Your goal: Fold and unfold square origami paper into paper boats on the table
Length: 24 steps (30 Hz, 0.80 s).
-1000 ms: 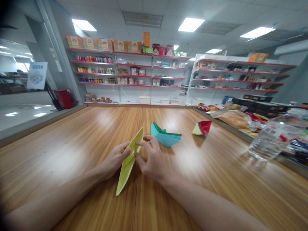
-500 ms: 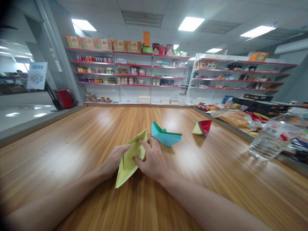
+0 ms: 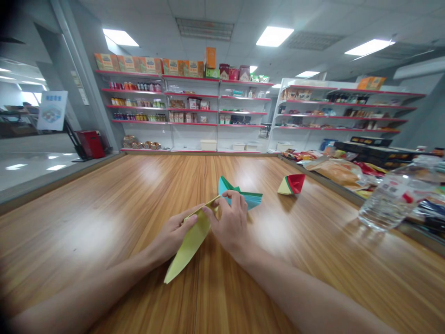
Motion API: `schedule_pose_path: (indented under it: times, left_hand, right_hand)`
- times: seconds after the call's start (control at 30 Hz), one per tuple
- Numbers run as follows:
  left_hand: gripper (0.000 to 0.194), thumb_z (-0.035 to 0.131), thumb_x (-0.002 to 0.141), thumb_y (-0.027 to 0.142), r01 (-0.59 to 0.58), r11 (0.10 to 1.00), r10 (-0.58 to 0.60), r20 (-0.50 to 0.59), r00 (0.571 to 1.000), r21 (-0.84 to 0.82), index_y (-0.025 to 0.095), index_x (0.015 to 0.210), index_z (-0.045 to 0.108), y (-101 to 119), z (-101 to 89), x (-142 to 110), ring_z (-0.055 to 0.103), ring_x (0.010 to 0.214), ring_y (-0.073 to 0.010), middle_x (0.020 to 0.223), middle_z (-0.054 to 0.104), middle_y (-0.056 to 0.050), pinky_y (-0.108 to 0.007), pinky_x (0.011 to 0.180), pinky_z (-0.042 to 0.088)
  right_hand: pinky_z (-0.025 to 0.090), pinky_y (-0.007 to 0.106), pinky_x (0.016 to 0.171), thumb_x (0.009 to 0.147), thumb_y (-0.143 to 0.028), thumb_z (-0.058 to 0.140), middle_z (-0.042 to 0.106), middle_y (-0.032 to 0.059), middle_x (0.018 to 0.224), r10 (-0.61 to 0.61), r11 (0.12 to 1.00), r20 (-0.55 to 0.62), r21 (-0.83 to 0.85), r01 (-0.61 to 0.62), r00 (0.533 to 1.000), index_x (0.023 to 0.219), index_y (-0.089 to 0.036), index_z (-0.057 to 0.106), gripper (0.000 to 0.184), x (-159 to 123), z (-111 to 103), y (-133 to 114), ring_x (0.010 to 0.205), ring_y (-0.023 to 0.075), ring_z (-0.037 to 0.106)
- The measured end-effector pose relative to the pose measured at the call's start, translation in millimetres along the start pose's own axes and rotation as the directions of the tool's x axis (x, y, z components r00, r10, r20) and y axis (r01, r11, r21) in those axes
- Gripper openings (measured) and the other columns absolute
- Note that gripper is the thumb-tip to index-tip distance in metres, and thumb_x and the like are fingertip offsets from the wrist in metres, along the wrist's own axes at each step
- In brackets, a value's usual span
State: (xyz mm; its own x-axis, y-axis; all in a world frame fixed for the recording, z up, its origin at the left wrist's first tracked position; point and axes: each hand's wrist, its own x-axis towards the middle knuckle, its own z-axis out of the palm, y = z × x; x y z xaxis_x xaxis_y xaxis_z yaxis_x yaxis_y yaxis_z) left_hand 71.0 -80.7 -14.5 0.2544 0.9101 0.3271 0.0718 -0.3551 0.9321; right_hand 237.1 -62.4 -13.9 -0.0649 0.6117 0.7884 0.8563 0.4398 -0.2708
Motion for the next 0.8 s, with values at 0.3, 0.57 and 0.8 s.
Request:
schedule_pose_path:
  times: [0.3, 0.57, 0.8]
  left_hand:
    - [0.042, 0.045, 0.088, 0.036, -0.015, 0.999, 0.012, 0.083, 0.996, 0.034, 0.022, 0.126, 0.054, 0.9, -2.4, -1.8, 0.054, 0.112, -0.0234, 0.126, 0.058, -0.005, -0.037, 0.097, 0.04]
    - [0.043, 0.052, 0.084, 0.037, -0.013, 0.978, 0.019, -0.029, 0.999, 0.209, 0.024, 0.124, 0.056, 1.9, -3.6, -4.1, 0.057, 0.107, -0.0248, 0.124, 0.059, -0.006, -0.035, 0.092, 0.042]
    - [0.04, 0.056, 0.08, 0.036, -0.051, 0.988, 0.061, -0.066, 0.996, 0.147, 0.021, 0.117, 0.062, 6.7, -3.7, -3.3, 0.053, 0.113, -0.027, 0.12, 0.062, -0.007, -0.037, 0.095, 0.04]
  right_hand:
    - [0.039, 0.042, 0.09, 0.082, -0.03, 0.056, 0.05, 0.0098, 0.1, 0.047, 0.985, -0.005, 0.167, -0.046, 0.999, 0.074, -0.017, 0.061, 0.016, -1.1, 5.0, 1.0, 0.098, 0.0245, 0.048]
    - [0.04, 0.036, 0.091, 0.082, -0.021, 0.047, 0.051, 0.007, 0.098, 0.161, 0.843, 0.121, 0.499, -0.2, 0.98, 0.068, -0.019, 0.055, 0.016, -0.4, -0.1, -0.6, 0.098, 0.0213, 0.051]
    - [0.039, 0.034, 0.09, 0.075, -0.018, 0.044, 0.052, 0.0061, 0.096, 0.215, 0.656, 0.178, 0.702, -0.277, 0.96, 0.061, -0.02, 0.052, 0.017, 0.7, 0.8, 1.5, 0.101, 0.0222, 0.049]
